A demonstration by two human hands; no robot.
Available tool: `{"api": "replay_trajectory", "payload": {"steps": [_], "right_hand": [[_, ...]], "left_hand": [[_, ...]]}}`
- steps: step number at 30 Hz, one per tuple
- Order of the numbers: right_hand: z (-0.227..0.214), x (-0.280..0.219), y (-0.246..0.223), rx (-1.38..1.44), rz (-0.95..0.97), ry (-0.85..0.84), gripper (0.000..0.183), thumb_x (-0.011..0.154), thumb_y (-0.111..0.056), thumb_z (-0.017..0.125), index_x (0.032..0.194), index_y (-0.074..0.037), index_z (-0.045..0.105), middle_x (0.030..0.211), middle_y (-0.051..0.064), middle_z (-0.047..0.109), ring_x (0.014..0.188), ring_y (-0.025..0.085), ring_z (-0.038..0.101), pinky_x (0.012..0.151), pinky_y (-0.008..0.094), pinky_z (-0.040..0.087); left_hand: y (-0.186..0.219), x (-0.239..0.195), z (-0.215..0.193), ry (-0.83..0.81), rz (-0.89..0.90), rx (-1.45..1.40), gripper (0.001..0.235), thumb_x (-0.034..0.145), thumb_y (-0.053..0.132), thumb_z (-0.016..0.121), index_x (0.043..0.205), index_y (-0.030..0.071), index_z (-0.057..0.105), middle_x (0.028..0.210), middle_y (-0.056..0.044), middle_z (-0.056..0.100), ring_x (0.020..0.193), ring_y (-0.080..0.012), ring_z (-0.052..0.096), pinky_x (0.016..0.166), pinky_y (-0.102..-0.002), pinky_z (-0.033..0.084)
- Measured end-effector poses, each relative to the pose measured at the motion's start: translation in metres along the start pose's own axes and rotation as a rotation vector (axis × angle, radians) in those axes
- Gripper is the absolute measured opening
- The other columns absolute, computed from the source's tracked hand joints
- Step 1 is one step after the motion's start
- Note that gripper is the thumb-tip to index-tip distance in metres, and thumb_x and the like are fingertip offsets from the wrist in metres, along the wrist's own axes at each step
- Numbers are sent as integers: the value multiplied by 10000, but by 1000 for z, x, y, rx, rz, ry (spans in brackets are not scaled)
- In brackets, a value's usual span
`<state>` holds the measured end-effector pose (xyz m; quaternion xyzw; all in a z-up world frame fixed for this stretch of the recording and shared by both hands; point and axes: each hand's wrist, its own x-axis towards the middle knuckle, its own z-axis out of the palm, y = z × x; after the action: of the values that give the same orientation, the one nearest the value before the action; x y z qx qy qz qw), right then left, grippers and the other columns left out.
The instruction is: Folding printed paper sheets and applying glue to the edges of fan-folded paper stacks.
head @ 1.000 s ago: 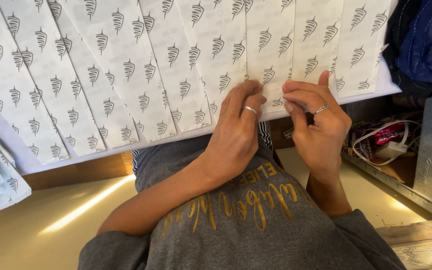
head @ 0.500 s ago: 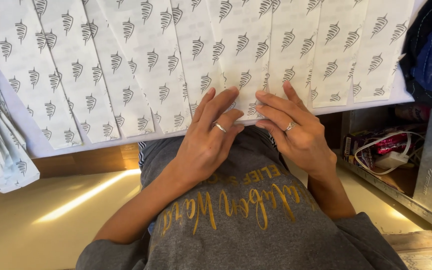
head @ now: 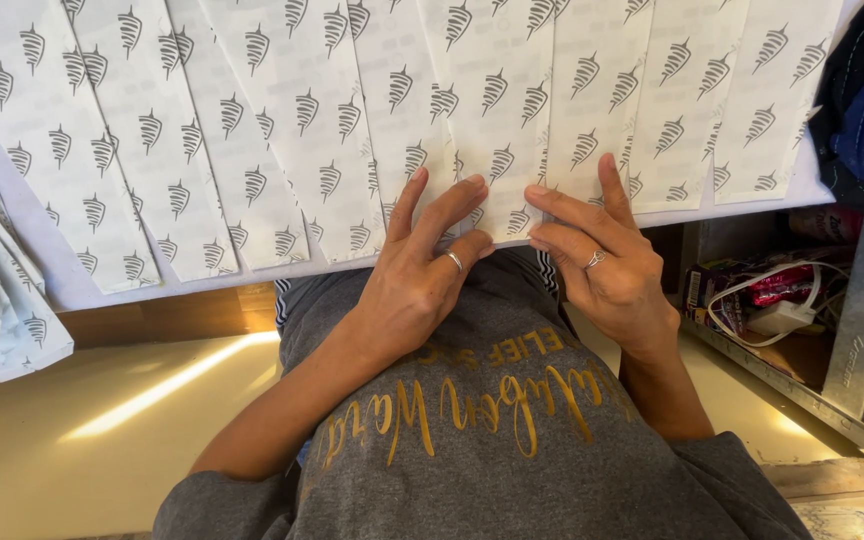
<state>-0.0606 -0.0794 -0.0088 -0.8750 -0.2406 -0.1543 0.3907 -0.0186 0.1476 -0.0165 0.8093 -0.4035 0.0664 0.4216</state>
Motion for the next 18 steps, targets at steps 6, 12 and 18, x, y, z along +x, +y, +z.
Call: {"api": "replay_trajectory", "payload": {"steps": [6, 12, 18], "right_hand": [[9, 8, -13, 66, 179, 115, 27, 985, 133, 680, 976, 110, 689, 1227, 282, 674, 1013, 315, 735, 1316, 588, 226], [13, 20, -25, 31, 270, 184, 89, 974, 110, 699, 895, 95, 662, 1152, 257, 690, 956, 315, 723, 1289, 594, 306], [11, 27, -32, 55, 303, 205, 188, 935, 144, 734, 995, 54, 580, 1107, 282, 705, 1069, 349, 703, 1289, 627, 305]], "left_hand": [[7, 6, 4, 41, -85, -8, 34, 1033, -63, 611, 1018, -67, 581, 1339, -314, 565, 1278, -379, 619, 1231, -632, 255], [18, 16, 7, 96, -278, -98, 128, 1020, -25, 607, 898, -50, 575, 1274, -233, 516, 1194, -314, 665, 1252, -569, 258], [17, 18, 9, 95, -340, -149, 107, 991, -19, 633, 914, -13, 558, 1269, -218, 500, 1196, -296, 642, 1233, -563, 277]]}}
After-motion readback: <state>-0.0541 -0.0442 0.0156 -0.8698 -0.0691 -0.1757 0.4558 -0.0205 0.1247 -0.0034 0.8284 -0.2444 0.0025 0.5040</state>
